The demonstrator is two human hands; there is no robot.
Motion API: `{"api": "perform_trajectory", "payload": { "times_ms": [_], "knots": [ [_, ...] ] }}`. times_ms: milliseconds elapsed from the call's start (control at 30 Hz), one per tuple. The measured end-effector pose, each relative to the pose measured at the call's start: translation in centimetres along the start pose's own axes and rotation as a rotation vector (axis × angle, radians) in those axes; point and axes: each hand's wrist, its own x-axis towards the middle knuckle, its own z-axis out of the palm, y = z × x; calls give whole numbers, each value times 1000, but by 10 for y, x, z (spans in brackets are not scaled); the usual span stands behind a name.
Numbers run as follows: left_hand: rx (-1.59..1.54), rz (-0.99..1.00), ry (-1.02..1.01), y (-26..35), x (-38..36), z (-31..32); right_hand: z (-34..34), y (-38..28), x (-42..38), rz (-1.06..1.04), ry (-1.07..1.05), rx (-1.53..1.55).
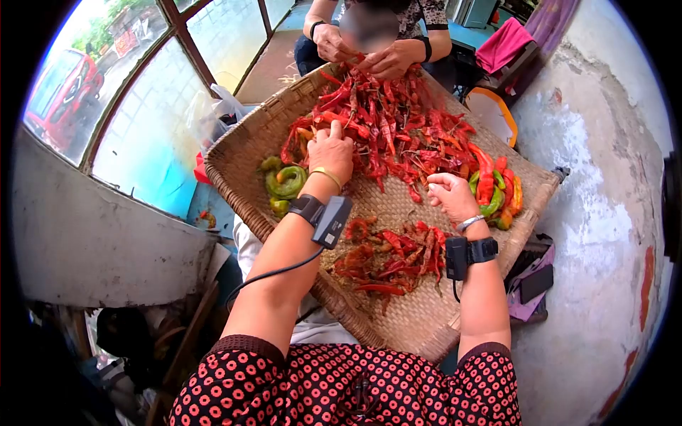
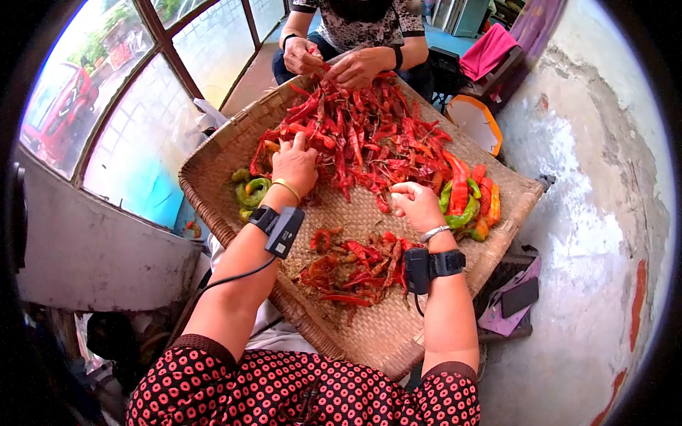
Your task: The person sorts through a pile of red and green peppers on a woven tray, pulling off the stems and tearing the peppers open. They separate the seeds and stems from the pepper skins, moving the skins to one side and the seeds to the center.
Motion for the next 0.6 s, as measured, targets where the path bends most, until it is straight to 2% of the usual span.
{"api": "perform_trajectory", "payload": {
  "times_ms": [200,300,333,367,433,567,600],
  "knots": [
    [36,38,-218,5,-13,-16,4,-3,-3,21,-44,-77],
    [36,198,-329,11,-23,-21,9,-5,-4,-1,-101,-101],
    [154,213,-530,17,-22,-23,10,-4,-3,-2,-116,-115],
    [60,279,-529,17,-28,-22,13,0,-2,-2,-119,-114],
    [-103,367,-669,25,-33,-33,19,12,4,-106,-195,-154],
    [-217,386,-521,26,-31,-20,38,-10,-8,-299,-295,-461],
    [-338,436,-531,26,-30,-20,43,-5,-8,-281,-289,-382]
  ]
}}
